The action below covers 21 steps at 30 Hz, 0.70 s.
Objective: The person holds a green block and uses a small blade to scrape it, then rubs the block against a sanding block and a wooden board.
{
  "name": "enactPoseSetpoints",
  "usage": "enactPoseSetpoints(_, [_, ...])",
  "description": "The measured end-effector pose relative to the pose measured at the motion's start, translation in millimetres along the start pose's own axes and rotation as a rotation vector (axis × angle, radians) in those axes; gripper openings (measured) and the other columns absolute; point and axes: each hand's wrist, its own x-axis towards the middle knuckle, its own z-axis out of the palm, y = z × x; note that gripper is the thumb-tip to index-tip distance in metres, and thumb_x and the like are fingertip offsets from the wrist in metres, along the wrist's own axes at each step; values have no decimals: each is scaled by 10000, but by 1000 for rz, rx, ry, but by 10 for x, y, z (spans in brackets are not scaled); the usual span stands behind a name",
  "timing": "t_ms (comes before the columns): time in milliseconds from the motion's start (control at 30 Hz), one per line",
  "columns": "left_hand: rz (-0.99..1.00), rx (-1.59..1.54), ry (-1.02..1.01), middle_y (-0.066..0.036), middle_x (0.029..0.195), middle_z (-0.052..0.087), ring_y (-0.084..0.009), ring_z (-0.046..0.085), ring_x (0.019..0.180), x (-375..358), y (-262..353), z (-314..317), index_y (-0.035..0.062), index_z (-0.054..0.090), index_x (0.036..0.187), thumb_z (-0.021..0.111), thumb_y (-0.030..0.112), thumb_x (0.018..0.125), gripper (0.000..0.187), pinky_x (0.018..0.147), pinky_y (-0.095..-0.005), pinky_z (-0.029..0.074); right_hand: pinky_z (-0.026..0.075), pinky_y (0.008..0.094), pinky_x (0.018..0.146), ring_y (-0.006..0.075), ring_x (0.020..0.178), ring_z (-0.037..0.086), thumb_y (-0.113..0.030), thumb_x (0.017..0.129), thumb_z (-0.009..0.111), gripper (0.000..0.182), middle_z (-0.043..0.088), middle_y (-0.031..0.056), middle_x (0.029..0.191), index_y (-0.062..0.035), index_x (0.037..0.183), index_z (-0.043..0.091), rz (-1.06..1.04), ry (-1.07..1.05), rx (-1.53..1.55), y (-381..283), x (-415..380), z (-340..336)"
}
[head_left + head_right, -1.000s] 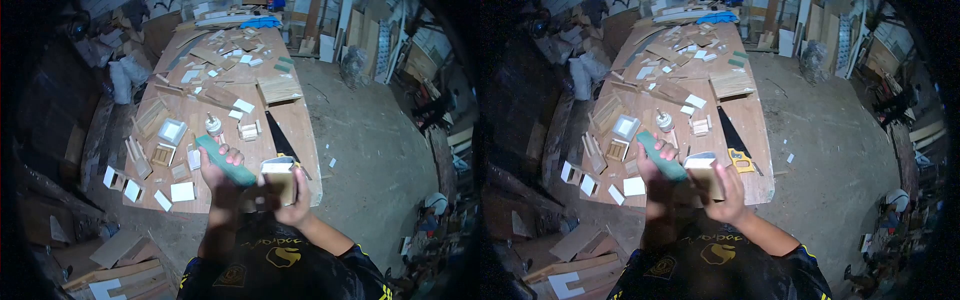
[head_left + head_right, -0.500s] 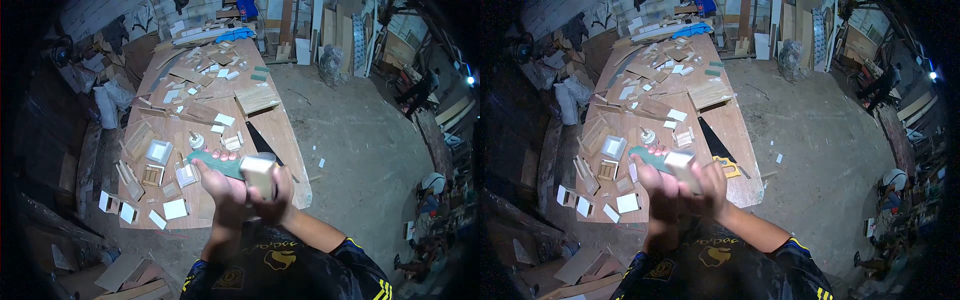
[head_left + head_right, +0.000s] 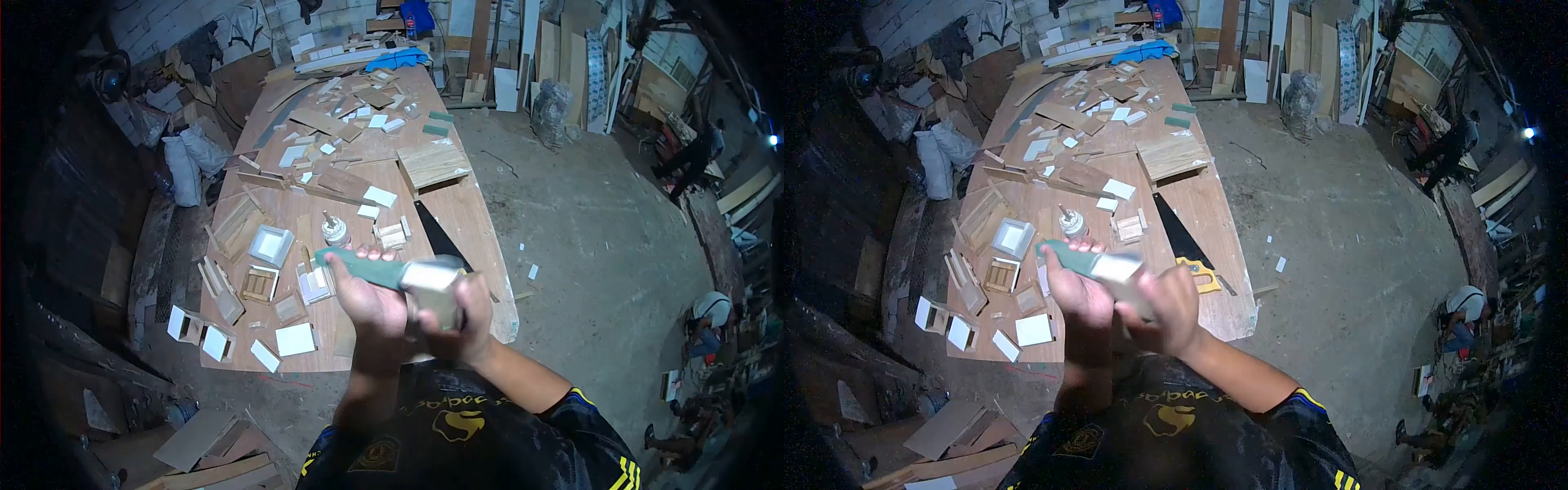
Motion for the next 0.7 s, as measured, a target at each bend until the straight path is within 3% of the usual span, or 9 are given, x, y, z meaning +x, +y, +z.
enactPoseSetpoints(33, [-20,43,56,-23,824,468,-169,484,767,-6,12,30,98,449,970,505,445,969,352,747,-362,458,360,414,600,279,644,451,-141,773,719,617,531,142,835,25,1297,441,-19,-106,-39,-44,79,-20])
enactPoseSetpoints(100, [-121,18,-11,-46,849,524,-200,543,835,-19,58,57,85,493,920,539,429,958,349,800,-388,491,367,409,621,279,677,461,-134,777,710,659,543,148,859,40,1337,409,233,-134,-137,67,115,37])
enactPoseSetpoints(167, [81,140,134,-51,857,549,-206,567,849,-43,3,158,95,507,905,600,438,922,356,834,-391,498,374,406,645,280,703,468,-126,774,705,694,559,161,890,61,1360,382,281,-140,-85,133,161,14])
enactPoseSetpoints(233, [112,193,203,-43,802,551,-195,571,771,-53,41,83,101,508,893,556,488,932,392,746,-396,516,382,399,652,287,719,493,-116,773,703,684,578,185,954,74,1348,385,218,-116,18,51,127,-12])
enactPoseSetpoints(300, [-75,121,-18,-32,740,532,-178,561,676,19,161,-252,108,501,886,464,570,943,467,614,-369,509,407,398,684,310,753,524,-107,775,703,680,587,214,1033,77,1347,386,232,-151,81,-51,153,-104])
enactPoseSetpoints(333, [-67,141,-58,-30,703,501,-164,530,608,64,203,-300,110,489,887,381,599,958,506,511,-324,457,419,402,701,317,767,534,-111,777,704,681,584,228,1063,81,1347,385,271,-168,116,-66,166,-132])
enactPoseSetpoints(400, [3,209,-86,-33,700,493,-163,512,587,137,246,-355,105,486,886,380,572,969,485,496,-306,439,441,412,746,328,795,549,-138,791,699,681,578,248,1117,86,1353,387,385,-219,203,-107,253,-169])
enactPoseSetpoints(567, [30,260,-90,-48,704,489,-158,480,576,39,318,-190,88,484,917,384,470,1001,404,503,-304,424,422,386,728,327,775,525,-136,809,670,640,598,216,974,62,1362,418,314,-478,145,-252,326,-141])
enactPoseSetpoints(700, [14,353,-95,-57,779,511,-156,514,691,-11,372,-186,74,491,985,392,433,1006,373,574,-331,457,416,388,724,332,763,506,-130,826,651,620,581,208,937,54,1369,414,335,-592,131,-321,339,-74])
